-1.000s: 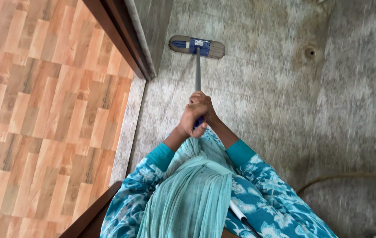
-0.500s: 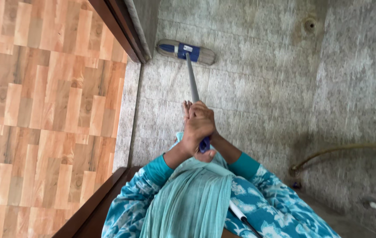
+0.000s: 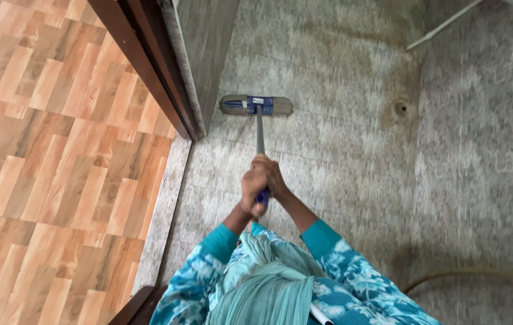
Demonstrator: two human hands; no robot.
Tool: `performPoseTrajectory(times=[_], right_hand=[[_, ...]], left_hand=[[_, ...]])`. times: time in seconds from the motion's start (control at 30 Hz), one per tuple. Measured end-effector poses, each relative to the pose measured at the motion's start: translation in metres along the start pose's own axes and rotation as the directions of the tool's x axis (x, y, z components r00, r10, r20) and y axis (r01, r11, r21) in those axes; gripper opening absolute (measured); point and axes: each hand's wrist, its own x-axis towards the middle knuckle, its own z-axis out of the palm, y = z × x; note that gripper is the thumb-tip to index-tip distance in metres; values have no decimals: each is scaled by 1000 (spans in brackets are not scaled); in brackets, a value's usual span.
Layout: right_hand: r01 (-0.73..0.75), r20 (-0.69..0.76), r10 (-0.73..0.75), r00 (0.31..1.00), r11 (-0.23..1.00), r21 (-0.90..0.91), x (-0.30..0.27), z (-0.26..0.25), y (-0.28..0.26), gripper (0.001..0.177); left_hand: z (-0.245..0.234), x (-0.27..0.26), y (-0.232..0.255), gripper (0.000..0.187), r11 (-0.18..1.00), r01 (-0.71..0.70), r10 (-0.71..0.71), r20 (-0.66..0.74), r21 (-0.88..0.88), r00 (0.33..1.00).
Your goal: The person mops the tiled floor of a bathroom using a long-handled floor mop, pushing and pulling the mop head across the surface.
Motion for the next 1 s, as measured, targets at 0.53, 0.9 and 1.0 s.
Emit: performPoseTrajectory(times=[0.53, 0.9, 1.0], right_hand=[[265, 208, -210, 955, 921, -286, -11, 6, -6, 43], [66, -52, -75, 996, 984, -168, -116, 42, -81, 31], [-32, -116, 15, 993, 990, -139, -125, 40, -79, 26]], left_hand=[[4, -68, 2, 66, 977, 175, -175, -9, 121, 985], [15, -59, 136, 65, 948, 295, -312, 162, 119, 936], [27, -57, 129, 63, 988, 155, -157, 126, 22, 980]])
